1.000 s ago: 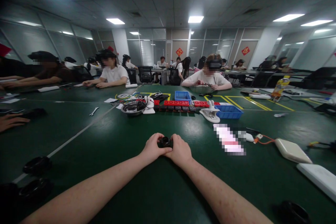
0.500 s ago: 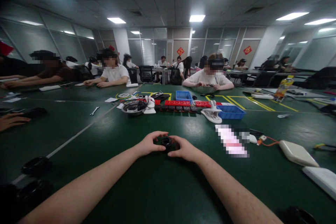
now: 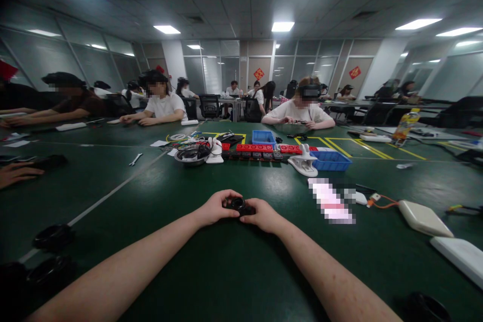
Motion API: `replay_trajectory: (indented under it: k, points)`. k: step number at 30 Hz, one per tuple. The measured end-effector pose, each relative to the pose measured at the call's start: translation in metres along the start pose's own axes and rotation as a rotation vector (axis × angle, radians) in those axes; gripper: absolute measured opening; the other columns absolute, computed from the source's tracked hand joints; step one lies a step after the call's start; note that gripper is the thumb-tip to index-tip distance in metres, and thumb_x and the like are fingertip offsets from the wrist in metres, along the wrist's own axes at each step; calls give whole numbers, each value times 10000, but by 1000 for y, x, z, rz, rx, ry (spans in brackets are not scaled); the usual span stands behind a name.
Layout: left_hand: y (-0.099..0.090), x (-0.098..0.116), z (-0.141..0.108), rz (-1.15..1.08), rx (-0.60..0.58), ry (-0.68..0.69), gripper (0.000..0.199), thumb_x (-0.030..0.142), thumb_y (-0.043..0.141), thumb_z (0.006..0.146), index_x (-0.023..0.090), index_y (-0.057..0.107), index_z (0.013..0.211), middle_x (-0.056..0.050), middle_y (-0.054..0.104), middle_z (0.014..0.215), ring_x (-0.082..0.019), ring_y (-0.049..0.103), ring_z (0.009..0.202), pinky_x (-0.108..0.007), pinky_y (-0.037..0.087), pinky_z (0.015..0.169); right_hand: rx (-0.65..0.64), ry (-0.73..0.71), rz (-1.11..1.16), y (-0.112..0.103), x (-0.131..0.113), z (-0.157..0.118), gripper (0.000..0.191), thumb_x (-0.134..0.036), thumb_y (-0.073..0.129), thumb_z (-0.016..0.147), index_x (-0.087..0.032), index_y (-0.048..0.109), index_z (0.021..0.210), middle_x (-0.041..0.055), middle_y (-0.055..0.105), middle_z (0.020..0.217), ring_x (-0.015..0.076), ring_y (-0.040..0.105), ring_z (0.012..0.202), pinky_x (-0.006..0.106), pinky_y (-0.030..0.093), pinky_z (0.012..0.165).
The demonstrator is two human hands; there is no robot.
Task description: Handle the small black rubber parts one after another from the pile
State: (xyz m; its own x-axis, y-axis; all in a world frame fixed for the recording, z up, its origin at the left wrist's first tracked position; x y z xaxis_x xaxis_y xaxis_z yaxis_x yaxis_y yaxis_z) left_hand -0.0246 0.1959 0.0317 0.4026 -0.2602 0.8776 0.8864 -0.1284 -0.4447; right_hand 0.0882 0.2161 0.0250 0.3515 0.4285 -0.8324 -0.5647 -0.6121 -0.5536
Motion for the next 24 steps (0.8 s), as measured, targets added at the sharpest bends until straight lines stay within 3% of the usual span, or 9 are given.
replay_trajectory:
  k: [7, 12, 17, 21, 24]
  points:
    - [3, -4, 2, 17, -12, -21, 480, 281, 713, 550, 163, 568, 992, -35, 580, 878, -143, 515, 734, -252, 401, 654, 6, 39, 37, 0, 1, 0, 236, -239, 632, 604, -141, 571, 810, -23, 519, 662, 109, 457, 601, 222, 346, 553]
    - [3, -2, -1, 53, 49, -29, 463, 313, 725, 526, 161, 573, 937, -28, 575, 860, -146, 512, 730, -256, 393, 650, 54, 71, -25, -2, 3, 0, 249, -261, 652, 576, -147, 531, 761, -33, 490, 642, 104, 441, 598, 210, 332, 536]
    - [3, 1, -6, 110, 173, -45, 429, 321, 730, 514, 165, 566, 878, -30, 561, 873, -160, 512, 769, -253, 389, 657, 208, 116, -235, -2, 3, -1, 281, -314, 656, 554, -163, 466, 697, -26, 495, 648, 105, 440, 586, 198, 297, 499]
    - [0, -1, -9, 185, 346, -112, 406, 316, 727, 517, 166, 558, 855, -33, 555, 869, -181, 514, 810, -278, 389, 697, 390, 208, -500, -2, -1, -4, 226, -349, 589, 619, -175, 464, 693, 2, 523, 684, 112, 462, 583, 205, 256, 483]
    - [-1, -2, -10, 220, 430, -137, 386, 298, 721, 530, 165, 556, 853, -36, 554, 868, -192, 512, 840, -292, 386, 725, 425, 249, -634, 1, -7, -4, 207, -382, 528, 675, -181, 493, 708, 21, 544, 706, 130, 490, 607, 220, 250, 493]
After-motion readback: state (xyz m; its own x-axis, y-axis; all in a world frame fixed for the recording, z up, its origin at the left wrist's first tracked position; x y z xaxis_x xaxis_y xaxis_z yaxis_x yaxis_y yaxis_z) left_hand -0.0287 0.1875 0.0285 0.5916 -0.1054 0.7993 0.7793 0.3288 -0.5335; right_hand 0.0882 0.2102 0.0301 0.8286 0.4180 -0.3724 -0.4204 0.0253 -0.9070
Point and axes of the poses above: each hand's wrist, its own z-axis towards the middle knuckle, its own y-axis out of the palm, x = y × z, the point moved 7 cm from there along z, towards the middle knuckle
